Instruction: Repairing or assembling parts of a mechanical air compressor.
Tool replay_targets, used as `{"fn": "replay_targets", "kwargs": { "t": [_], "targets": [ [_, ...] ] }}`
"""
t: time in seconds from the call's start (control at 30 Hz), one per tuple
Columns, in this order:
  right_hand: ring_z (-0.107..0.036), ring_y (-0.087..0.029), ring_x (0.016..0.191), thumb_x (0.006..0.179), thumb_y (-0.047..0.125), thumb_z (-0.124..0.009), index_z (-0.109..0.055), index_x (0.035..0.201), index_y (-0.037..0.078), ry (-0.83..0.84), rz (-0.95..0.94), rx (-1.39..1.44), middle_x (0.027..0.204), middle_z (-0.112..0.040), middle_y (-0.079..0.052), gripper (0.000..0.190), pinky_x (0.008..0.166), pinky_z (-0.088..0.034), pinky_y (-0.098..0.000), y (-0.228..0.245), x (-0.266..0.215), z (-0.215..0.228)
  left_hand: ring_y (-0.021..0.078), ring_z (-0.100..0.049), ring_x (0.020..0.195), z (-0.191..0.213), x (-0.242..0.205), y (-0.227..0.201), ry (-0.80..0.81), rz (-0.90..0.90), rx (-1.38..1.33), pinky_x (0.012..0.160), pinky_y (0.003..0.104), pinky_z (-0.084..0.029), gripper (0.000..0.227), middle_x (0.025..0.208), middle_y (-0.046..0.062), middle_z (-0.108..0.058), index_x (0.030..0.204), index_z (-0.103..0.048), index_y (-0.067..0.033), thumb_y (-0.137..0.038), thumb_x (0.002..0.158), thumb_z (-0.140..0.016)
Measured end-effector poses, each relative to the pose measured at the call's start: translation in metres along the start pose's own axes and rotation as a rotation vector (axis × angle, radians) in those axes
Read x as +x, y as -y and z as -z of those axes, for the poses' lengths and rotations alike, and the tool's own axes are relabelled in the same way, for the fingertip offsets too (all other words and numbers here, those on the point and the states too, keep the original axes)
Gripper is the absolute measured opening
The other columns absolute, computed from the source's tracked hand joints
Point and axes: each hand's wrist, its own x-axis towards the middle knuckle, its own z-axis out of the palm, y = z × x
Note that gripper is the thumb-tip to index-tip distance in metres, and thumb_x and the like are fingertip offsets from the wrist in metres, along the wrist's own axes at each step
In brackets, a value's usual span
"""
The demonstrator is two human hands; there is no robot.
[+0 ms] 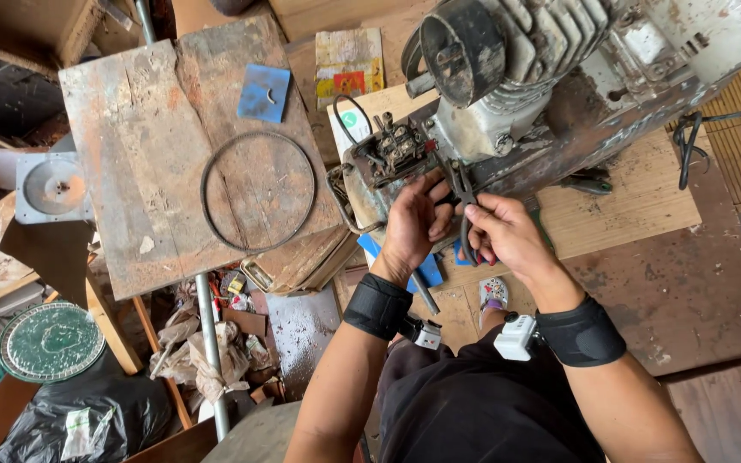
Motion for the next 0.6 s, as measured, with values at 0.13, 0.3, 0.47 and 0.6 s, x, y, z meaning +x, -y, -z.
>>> {"fn": "replay_targets", "kwargs": {
  "t": [0.13,0.3,0.47,0.6],
  "targets": [
    [-0.065,-0.014,0.049,0.103,0.016,-0.052,-0.070,0.109,0.003,0.024,-0.173,-0.111,0.057,-0.056,-0.001,0.023,0.037,-0.036,-0.0223,0.043,0.004,0.025,0.0097,-0.039,0.055,0.017,0.004,0.009,0.033,-0.023,0.017,0.046,0.024,-0.030,0.062,0.128,0.011,-0.066,0.154,-0.037,0.0016,-0.039,0.108,-0.040],
    [-0.064,-0.016,0.047,0.101,0.018,-0.058,-0.074,0.110,0.002,0.217,-0.256,-0.264,0.056,-0.054,0.000,0.024,0.039,-0.035,-0.0237,0.068,0.021,0.062,0.0101,-0.040,0.053,0.007,0.003,0.004,0.006,-0.006,0.001,0.045,0.024,-0.031,0.068,0.136,0.010,-0.064,0.156,-0.033,0.0005,-0.044,0.105,-0.041],
    [-0.060,-0.014,0.049,0.100,0.016,-0.058,-0.072,0.114,0.002,0.131,-0.142,-0.200,0.060,-0.060,-0.002,0.024,0.043,-0.044,-0.0251,0.040,0.003,0.038,0.0100,-0.040,0.053,0.012,0.003,0.006,0.020,-0.019,-0.004,0.045,0.024,-0.031,0.070,0.135,0.010,-0.064,0.156,-0.034,0.0015,-0.045,0.104,-0.043],
    [-0.064,-0.012,0.052,0.102,0.016,-0.054,-0.066,0.114,0.002,0.070,-0.070,0.014,0.064,-0.066,-0.004,0.022,0.045,-0.048,-0.0239,0.012,0.002,0.012,0.0097,-0.039,0.053,0.016,0.006,0.007,0.033,-0.015,0.004,0.046,0.024,-0.031,0.070,0.131,0.014,-0.065,0.155,-0.034,0.0025,-0.046,0.106,-0.042]
  ]
}}
